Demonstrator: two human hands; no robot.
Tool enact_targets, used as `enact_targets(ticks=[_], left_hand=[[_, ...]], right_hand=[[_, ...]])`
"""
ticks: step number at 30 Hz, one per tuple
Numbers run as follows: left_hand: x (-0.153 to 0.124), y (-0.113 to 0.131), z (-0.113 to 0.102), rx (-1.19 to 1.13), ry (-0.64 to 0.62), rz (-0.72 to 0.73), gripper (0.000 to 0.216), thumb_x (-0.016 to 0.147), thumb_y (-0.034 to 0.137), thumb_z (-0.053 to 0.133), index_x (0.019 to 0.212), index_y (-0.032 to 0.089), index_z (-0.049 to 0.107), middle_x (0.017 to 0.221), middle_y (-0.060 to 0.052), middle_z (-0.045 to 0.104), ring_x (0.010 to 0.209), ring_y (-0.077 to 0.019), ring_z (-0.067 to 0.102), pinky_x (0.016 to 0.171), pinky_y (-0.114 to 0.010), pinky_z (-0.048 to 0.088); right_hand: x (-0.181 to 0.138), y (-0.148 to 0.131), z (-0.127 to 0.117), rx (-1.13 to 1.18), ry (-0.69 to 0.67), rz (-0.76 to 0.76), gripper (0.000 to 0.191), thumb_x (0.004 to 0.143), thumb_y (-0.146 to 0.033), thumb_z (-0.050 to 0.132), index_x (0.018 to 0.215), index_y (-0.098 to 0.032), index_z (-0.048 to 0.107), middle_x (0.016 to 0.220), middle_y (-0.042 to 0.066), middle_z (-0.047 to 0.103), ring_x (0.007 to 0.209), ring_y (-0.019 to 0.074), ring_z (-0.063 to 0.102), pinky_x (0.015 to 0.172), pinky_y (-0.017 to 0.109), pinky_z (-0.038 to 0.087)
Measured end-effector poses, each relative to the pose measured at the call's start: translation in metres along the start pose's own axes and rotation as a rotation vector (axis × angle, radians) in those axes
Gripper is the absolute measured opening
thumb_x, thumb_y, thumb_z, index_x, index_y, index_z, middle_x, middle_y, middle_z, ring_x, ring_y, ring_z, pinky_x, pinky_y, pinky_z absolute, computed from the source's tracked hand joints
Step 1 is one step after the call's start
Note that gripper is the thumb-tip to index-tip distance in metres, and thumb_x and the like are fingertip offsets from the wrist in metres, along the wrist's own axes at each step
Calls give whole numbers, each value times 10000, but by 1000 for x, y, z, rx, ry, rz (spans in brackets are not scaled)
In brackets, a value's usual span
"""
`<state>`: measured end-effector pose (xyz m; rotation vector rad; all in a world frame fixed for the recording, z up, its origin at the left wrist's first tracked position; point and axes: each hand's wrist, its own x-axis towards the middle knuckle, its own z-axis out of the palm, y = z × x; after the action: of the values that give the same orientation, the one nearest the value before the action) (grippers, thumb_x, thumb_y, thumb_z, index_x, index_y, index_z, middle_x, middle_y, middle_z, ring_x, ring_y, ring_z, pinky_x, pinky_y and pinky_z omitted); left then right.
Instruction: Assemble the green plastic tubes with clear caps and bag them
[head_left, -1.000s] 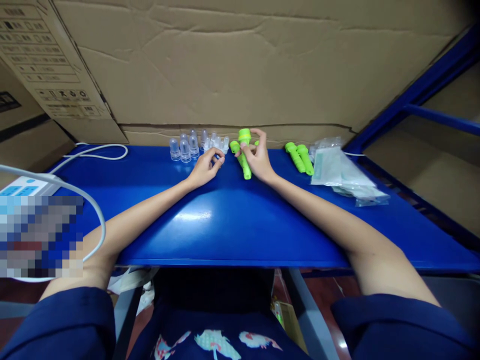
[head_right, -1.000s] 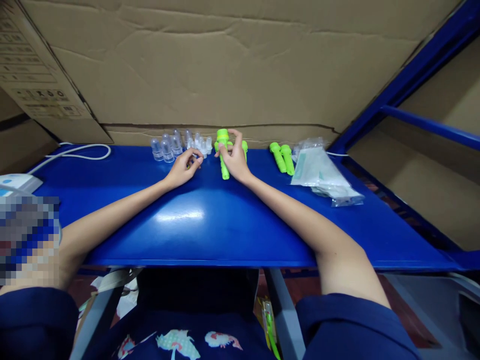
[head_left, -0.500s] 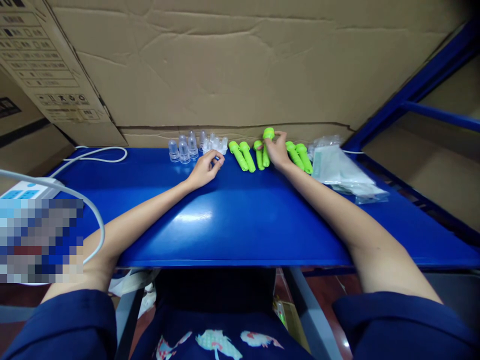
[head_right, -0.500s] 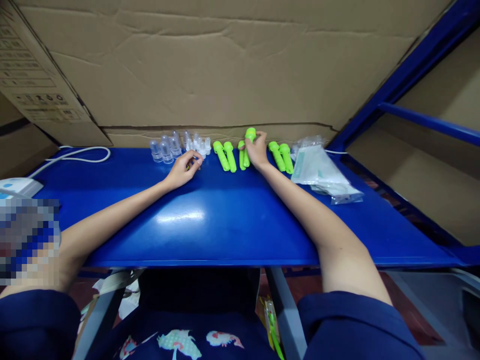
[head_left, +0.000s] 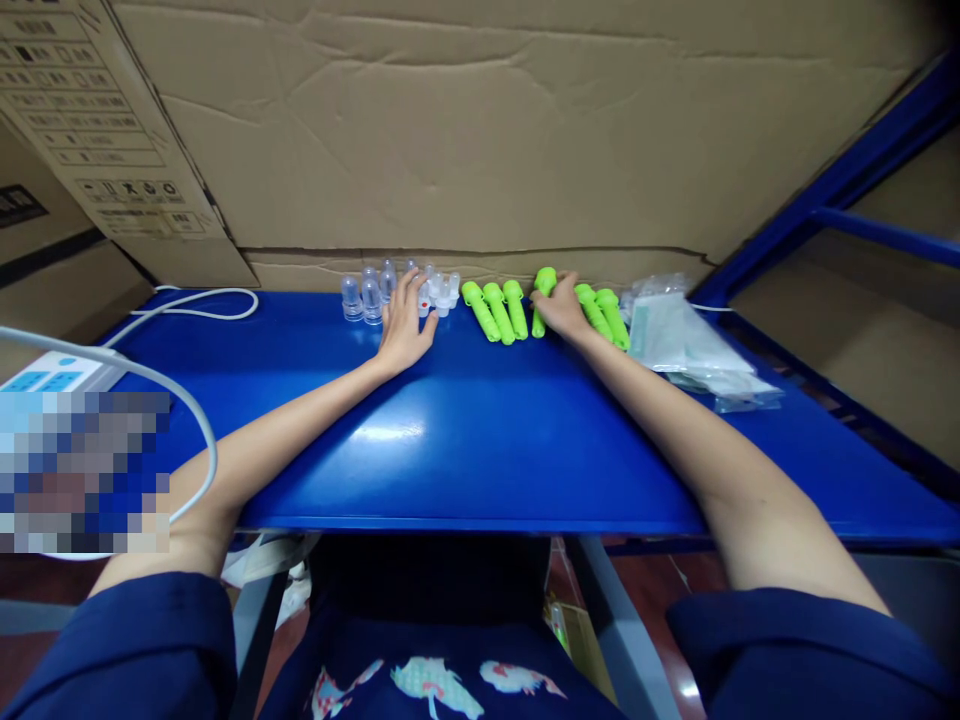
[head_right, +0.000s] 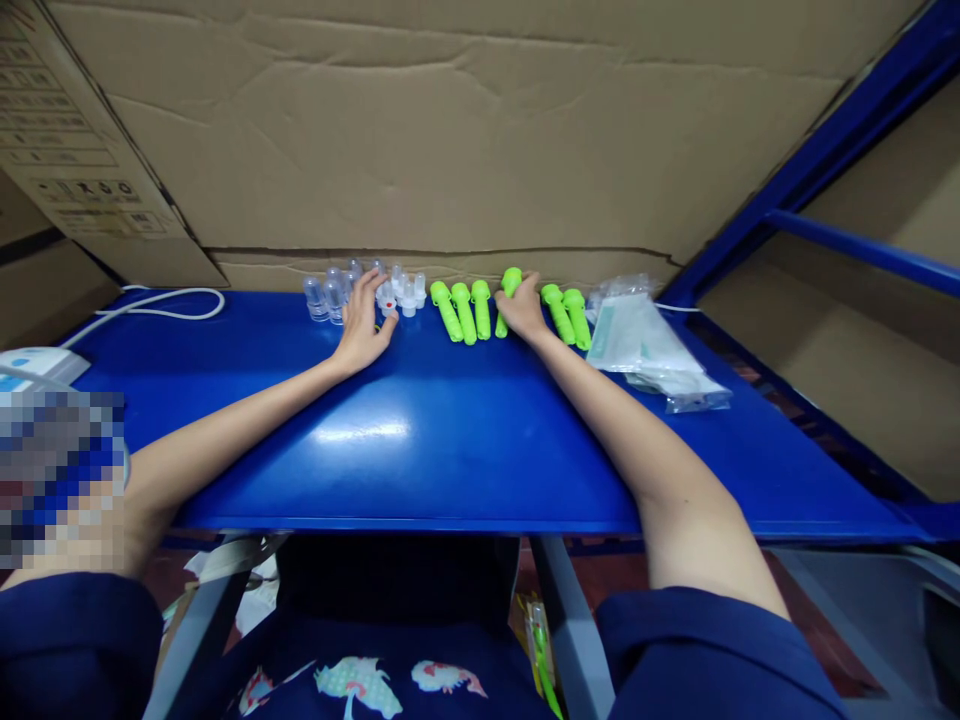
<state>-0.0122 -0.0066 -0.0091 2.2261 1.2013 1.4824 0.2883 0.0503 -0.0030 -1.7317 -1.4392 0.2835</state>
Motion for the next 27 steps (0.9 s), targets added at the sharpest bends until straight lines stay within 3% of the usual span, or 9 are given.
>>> enact_targets(ticks=[5, 12, 20, 27], left_hand=[[-1, -2, 2, 76, -94, -92, 759, 787, 142, 684, 1448, 256, 330, 1626, -173, 239, 1523, -389, 247, 1217, -640, 234], [-3, 11, -3, 201, -108, -225, 567, 748, 49, 624, 1252, 186, 400, 1341, -181, 444, 1363, -390, 441, 1154, -629, 342], [-1, 5, 0, 136, -98, -234, 526, 687, -28, 576, 1116, 214, 392, 1222, -134, 477, 1261, -370, 502, 1099, -660, 363], [0, -3, 2, 91, -74, -165, 559, 640, -85, 559, 1085, 216, 405, 1167, -115, 463, 1182, -330, 530, 1064, -601, 426]], right_hand=[[-12, -9, -7, -121, -20, -43, 596, 856, -333, 593, 1382, -138, 390, 1174, 220, 669, 1102, 369, 656, 963, 531, 494], [-23, -25, -14, -267, -88, 17, 730, 875, -353, 564, 1470, -14, 311, 1316, 309, 603, 1230, 413, 596, 997, 511, 469], [-30, -36, -19, -352, -128, 14, 573, 902, -318, 511, 1393, -39, 415, 1232, 282, 664, 1182, 408, 626, 965, 525, 484], [-26, -35, -25, -397, -50, -1, 538, 909, -325, 485, 1385, -78, 445, 1218, 247, 663, 1123, 387, 637, 924, 517, 484]])
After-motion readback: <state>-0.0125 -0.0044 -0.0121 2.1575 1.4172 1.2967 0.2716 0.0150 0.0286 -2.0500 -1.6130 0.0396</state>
